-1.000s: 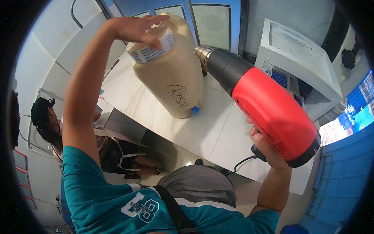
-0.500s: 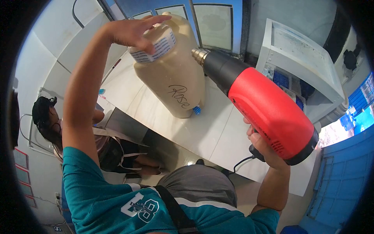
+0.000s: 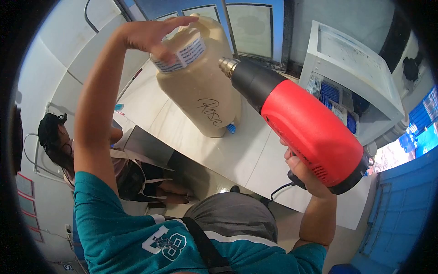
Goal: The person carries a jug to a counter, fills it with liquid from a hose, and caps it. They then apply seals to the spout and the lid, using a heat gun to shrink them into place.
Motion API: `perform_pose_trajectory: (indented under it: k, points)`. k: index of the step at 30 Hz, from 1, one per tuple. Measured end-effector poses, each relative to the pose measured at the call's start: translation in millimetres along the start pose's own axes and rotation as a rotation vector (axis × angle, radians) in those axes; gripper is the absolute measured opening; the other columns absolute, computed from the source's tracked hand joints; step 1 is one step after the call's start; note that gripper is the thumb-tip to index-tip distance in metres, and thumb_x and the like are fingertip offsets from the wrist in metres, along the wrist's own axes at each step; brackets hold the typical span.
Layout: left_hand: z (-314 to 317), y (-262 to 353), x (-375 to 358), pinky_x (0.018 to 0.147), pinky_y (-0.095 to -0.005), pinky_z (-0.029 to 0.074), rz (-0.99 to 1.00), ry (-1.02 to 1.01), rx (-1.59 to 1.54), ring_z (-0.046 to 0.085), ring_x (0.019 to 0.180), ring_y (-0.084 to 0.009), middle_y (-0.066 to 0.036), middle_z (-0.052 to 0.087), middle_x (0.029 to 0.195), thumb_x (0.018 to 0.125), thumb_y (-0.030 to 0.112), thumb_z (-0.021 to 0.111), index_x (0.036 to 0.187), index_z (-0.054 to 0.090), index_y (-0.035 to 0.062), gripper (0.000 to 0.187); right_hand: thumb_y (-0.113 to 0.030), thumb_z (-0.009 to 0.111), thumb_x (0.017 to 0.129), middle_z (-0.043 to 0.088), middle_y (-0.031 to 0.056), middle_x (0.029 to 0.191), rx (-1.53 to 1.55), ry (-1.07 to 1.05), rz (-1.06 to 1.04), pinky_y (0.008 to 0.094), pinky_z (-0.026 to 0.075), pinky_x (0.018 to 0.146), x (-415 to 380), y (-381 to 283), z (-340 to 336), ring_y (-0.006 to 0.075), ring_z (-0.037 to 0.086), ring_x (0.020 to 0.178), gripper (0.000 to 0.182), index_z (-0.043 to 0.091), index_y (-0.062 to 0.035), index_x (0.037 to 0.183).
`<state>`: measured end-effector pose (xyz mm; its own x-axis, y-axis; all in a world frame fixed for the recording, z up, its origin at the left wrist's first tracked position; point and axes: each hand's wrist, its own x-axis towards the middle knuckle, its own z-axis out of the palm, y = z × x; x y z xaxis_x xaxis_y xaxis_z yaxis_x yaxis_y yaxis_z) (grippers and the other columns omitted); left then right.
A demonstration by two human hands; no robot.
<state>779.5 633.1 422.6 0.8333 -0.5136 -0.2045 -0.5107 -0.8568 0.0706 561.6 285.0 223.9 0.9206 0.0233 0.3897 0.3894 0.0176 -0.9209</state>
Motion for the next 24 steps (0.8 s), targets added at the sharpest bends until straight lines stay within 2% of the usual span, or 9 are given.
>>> perform_pose_trajectory:
  k: [3, 9, 12, 14, 15, 17, 21, 23, 24]
  points:
    - [7, -13, 4, 0.112, -0.048, 0.043, 0.199, 0.022, 0.06, 0.048, 0.137, -0.0415, -0.024, 0.039, 0.156, 0.06, 0.057, 0.077, 0.163, 0.023, 0.0164, 0.123, 0.002, 0.065, 0.084, 0.072, 0.0079, 0.099, 0.093, -0.009, 0.02, 0.0288, 0.054, 0.071, -2, 3, -2, 0.0117, 0.064, 0.076, 0.03, 0.069, 0.0, 0.113]
    - [3, 15, 6, 0.112, -0.0471, 0.044, -0.186, -0.047, 0.064, 0.049, 0.136, -0.0418, -0.024, 0.041, 0.155, 0.061, 0.049, 0.08, 0.163, 0.02, 0.0181, 0.122, 0.004, 0.062, 0.083, 0.071, 0.0089, 0.105, 0.059, -0.061, 0.033, 0.0289, 0.054, 0.072, -3, 13, -9, 0.0115, 0.064, 0.079, 0.036, 0.067, -0.0005, 0.118]
    - [6, 5, 3, 0.111, -0.0472, 0.044, -0.155, 0.041, 0.113, 0.05, 0.136, -0.0426, -0.024, 0.042, 0.154, 0.065, 0.057, 0.078, 0.163, 0.022, 0.0185, 0.12, 0.004, 0.062, 0.083, 0.071, 0.0091, 0.106, 0.069, -0.063, 0.05, 0.0288, 0.054, 0.072, -5, 13, -9, 0.0118, 0.064, 0.08, 0.037, 0.066, -0.0003, 0.119]
    - [4, -4, 3, 0.111, -0.0499, 0.043, 0.141, -0.032, 0.033, 0.048, 0.137, -0.044, -0.024, 0.043, 0.154, 0.067, 0.072, 0.072, 0.163, 0.021, 0.018, 0.122, 0.005, 0.062, 0.082, 0.071, 0.0096, 0.106, 0.051, -0.075, 0.039, 0.0289, 0.054, 0.071, -7, 14, -10, 0.0121, 0.064, 0.079, 0.038, 0.067, 0.0002, 0.119]
    - [4, 1, 4, 0.111, -0.0499, 0.043, 0.143, -0.033, 0.033, 0.048, 0.137, -0.044, -0.024, 0.043, 0.154, 0.067, 0.072, 0.072, 0.163, 0.021, 0.018, 0.122, 0.005, 0.062, 0.082, 0.071, 0.0096, 0.106, 0.051, -0.073, 0.04, 0.0289, 0.054, 0.071, -8, 15, -10, 0.0121, 0.064, 0.079, 0.038, 0.067, 0.0002, 0.119]
    - [3, 10, 9, 0.113, -0.0511, 0.042, -0.141, -0.02, 0.035, 0.047, 0.138, -0.0442, -0.024, 0.042, 0.155, 0.067, 0.071, 0.074, 0.164, 0.019, 0.0162, 0.124, 0.005, 0.061, 0.081, 0.07, 0.0101, 0.106, 0.06, -0.065, 0.034, 0.0292, 0.054, 0.071, -8, 16, -11, 0.0125, 0.064, 0.078, 0.038, 0.067, 0.0007, 0.119]
    - [15, -7, 20, 0.113, -0.0517, 0.042, -0.282, 0.156, 0.163, 0.047, 0.139, -0.0438, -0.024, 0.044, 0.154, 0.069, 0.068, 0.073, 0.164, 0.018, 0.0155, 0.121, 0.005, 0.061, 0.081, 0.07, 0.0105, 0.106, 0.085, -0.05, 0.009, 0.0294, 0.054, 0.07, -8, 12, -7, 0.0126, 0.064, 0.078, 0.039, 0.066, 0.0009, 0.119]
    - [9, -19, 11, 0.114, -0.0514, 0.041, 0.052, 0.098, 0.141, 0.047, 0.139, -0.0439, -0.024, 0.047, 0.151, 0.073, 0.067, 0.07, 0.164, 0.02, 0.0152, 0.116, 0.005, 0.06, 0.081, 0.071, 0.0108, 0.105, 0.094, -0.042, 0.013, 0.0293, 0.054, 0.07, -9, 11, -7, 0.0128, 0.064, 0.077, 0.038, 0.066, 0.0013, 0.119]
    - [8, -17, 9, 0.114, -0.0514, 0.041, 0.054, 0.095, 0.142, 0.047, 0.139, -0.0439, -0.024, 0.047, 0.151, 0.073, 0.067, 0.07, 0.164, 0.02, 0.0152, 0.116, 0.005, 0.06, 0.081, 0.071, 0.0108, 0.105, 0.095, -0.039, 0.014, 0.0293, 0.054, 0.07, -9, 11, -7, 0.0128, 0.064, 0.077, 0.038, 0.066, 0.0013, 0.119]
